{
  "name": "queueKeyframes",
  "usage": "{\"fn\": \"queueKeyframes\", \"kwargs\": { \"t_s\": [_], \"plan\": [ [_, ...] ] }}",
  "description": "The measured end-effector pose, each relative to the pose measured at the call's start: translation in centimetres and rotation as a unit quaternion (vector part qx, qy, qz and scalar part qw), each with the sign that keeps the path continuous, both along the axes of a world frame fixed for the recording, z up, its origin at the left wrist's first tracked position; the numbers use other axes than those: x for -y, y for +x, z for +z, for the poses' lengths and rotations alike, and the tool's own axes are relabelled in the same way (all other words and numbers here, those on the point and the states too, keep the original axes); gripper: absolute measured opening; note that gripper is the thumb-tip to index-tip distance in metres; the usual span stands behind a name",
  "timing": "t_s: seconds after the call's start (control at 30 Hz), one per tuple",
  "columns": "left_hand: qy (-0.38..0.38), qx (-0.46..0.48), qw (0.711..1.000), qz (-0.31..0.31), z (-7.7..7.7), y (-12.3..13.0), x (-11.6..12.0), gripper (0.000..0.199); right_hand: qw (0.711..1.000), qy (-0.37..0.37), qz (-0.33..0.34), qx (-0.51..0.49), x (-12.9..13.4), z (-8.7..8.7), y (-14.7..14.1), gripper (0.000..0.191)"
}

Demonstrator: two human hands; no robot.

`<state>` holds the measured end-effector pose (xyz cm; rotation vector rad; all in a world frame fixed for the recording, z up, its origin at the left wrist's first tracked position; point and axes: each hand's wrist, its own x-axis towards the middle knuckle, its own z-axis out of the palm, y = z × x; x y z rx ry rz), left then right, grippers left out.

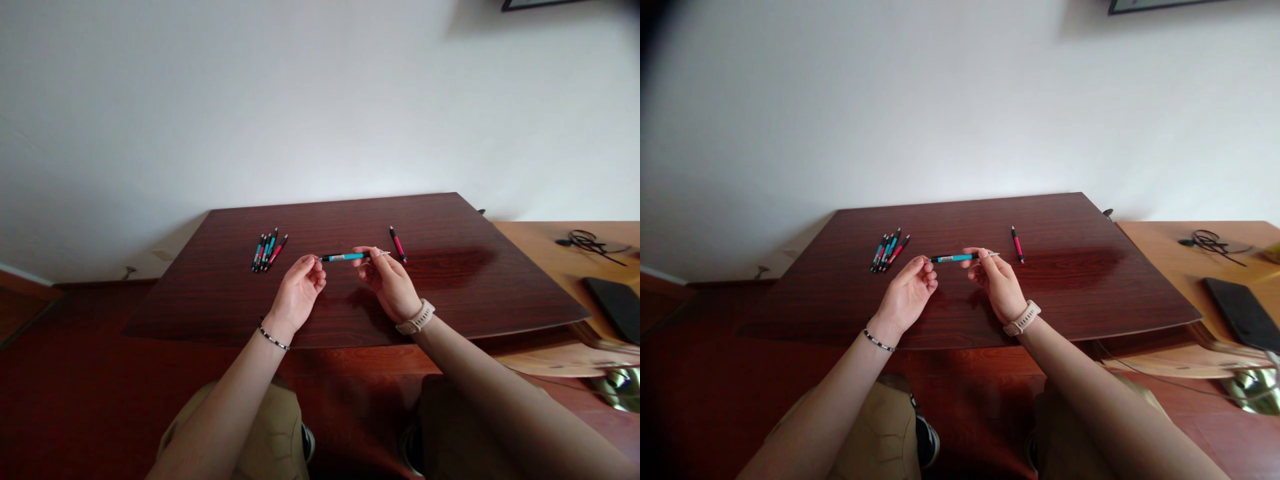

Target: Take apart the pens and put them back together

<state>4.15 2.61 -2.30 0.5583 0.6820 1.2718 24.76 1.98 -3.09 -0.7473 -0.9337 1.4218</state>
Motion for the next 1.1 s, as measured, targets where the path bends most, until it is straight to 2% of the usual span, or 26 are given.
{"fn": "queueKeyframes", "kwargs": {
  "t_s": [0.33,1.1],
  "plan": [
    [0.012,0.022,1.0,0.0,0.12,-0.28,-0.1,0.023,1.0,0.006,-0.001,-0.009,-0.16,-0.15,0.1,0.036],
    [0.017,-0.005,1.0,-0.001,0.17,0.07,0.0,0.025,1.0,0.002,0.004,-0.006,-0.08,-0.15,0.1,0.035]
  ]
}}
